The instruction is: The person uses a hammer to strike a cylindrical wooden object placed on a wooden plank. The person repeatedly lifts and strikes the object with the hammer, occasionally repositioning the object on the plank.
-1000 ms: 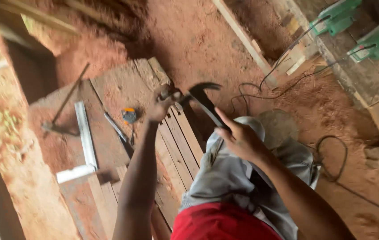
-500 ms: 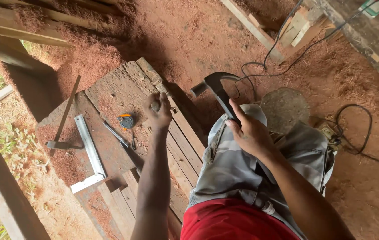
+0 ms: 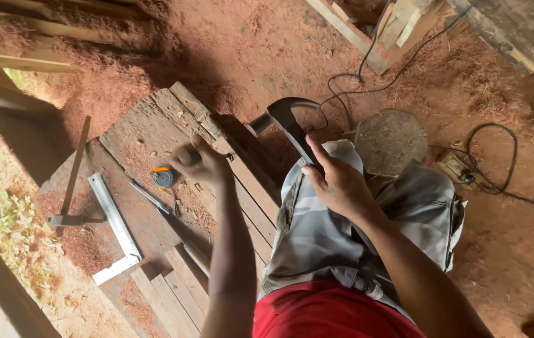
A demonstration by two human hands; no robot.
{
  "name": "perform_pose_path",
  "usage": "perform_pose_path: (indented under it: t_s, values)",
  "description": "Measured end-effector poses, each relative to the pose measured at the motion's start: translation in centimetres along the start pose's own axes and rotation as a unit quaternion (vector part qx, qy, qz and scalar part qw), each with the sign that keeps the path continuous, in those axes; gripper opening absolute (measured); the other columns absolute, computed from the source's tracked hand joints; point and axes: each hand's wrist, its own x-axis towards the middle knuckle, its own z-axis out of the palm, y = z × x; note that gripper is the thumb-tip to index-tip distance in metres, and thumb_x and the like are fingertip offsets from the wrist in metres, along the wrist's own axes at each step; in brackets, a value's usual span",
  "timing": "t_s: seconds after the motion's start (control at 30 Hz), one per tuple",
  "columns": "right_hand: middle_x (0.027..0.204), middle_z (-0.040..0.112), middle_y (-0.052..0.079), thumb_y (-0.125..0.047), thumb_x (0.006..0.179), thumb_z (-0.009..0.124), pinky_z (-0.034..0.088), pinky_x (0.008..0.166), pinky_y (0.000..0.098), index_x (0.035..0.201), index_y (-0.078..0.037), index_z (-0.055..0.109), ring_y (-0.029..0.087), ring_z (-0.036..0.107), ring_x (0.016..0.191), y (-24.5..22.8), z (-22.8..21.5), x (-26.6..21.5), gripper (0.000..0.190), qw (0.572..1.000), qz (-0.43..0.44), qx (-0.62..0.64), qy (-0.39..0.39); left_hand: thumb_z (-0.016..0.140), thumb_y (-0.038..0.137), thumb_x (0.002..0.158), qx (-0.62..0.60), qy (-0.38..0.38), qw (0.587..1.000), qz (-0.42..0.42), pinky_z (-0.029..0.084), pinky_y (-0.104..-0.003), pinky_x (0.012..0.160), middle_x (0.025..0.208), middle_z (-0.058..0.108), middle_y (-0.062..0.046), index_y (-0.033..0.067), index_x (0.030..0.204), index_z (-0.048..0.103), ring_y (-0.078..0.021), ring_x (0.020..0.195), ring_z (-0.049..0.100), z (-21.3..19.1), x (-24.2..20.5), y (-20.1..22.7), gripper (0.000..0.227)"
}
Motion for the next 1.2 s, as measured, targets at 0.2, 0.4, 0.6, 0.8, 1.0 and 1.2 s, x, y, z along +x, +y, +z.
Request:
perform_pose_path:
  t_s: [0.2, 0.4, 0.6, 0.8, 1.0, 1.2]
  values:
    - [0.073, 0.066, 0.02, -0.028, 0.097, 0.066, 0.052, 0.062, 0.0461, 0.156, -0.014, 0.041, 0.036, 0.067, 0.065, -0.2, 0.0, 0.3, 0.066, 1.0, -0.006, 0.005, -0.001, 0.056, 0.053, 0.111, -0.091, -0.08, 0.993, -0.006, 0.043, -0.031, 0.087, 0.117, 0.056, -0.015, -0.0035, 0.134, 0.046, -0.0156, 0.105, 0.054, 2.5, 3.9, -1.7, 0.061]
    - [0.087, 0.072, 0.022, -0.028, 0.099, 0.065, 0.055, 0.068, 0.0442, 0.156, -0.013, 0.042, 0.037, 0.072, 0.077, 0.2, -0.1, -0.4, 0.063, 1.0, -0.024, 0.004, 0.003, 0.062, 0.054, 0.096, -0.285, -0.059, 0.93, -0.224, 0.041, -0.026, 0.035, 0.065, 0.055, -0.004, 0.008, 0.131, 0.051, -0.0057, 0.041, 0.048, -1.5, 14.1, 5.6, 0.059]
    - [0.095, 0.074, 0.021, -0.029, 0.097, 0.067, 0.057, 0.074, 0.0425, 0.155, -0.013, 0.044, 0.035, 0.075, 0.084, 0.7, 0.2, 0.1, 0.064, 0.999, -0.024, 0.035, 0.012, 0.074, 0.02, 0.115, -0.263, -0.218, 0.939, -0.054, 0.058, -0.034, 0.051, 0.081, 0.061, -0.011, 0.0038, 0.109, 0.062, -0.0169, 0.06, 0.059, -3.6, 10.4, -1.4, 0.02]
    - [0.106, 0.074, 0.022, -0.031, 0.097, 0.067, 0.057, 0.081, 0.0427, 0.155, -0.012, 0.045, 0.037, 0.075, 0.096, 0.7, 0.1, -0.2, 0.064, 0.999, -0.04, 0.011, 0.016, 0.061, 0.019, 0.105, -0.306, -0.201, 0.916, -0.165, 0.05, -0.029, 0.039, 0.073, 0.058, -0.002, 0.0087, 0.102, 0.053, -0.0096, 0.051, 0.056, -2.6, 9.0, 1.1, 0.013]
    - [0.123, 0.069, 0.027, -0.029, 0.099, 0.066, 0.054, 0.089, 0.0449, 0.155, -0.009, 0.044, 0.043, 0.069, 0.11, 1.0, 0.2, 0.3, 0.064, 0.998, -0.067, -0.004, 0.021, 0.072, 0.026, 0.103, -0.127, -0.293, 0.946, -0.055, 0.049, -0.028, 0.053, 0.078, 0.06, -0.004, 0.008, 0.097, 0.055, -0.0121, 0.059, 0.058, 0.5, 6.7, 1.5, 0.025]
    - [0.127, 0.067, 0.024, -0.028, 0.098, 0.066, 0.053, 0.092, 0.0436, 0.154, -0.007, 0.044, 0.041, 0.068, 0.112, 1.0, 0.2, 0.1, 0.064, 0.997, -0.074, -0.008, 0.026, 0.072, 0.027, 0.101, -0.24, -0.206, 0.936, -0.158, 0.048, -0.027, 0.044, 0.063, 0.056, 0.0, 0.0122, 0.085, 0.055, -0.0089, 0.05, 0.055, -0.4, 5.1, -1.6, 0.028]
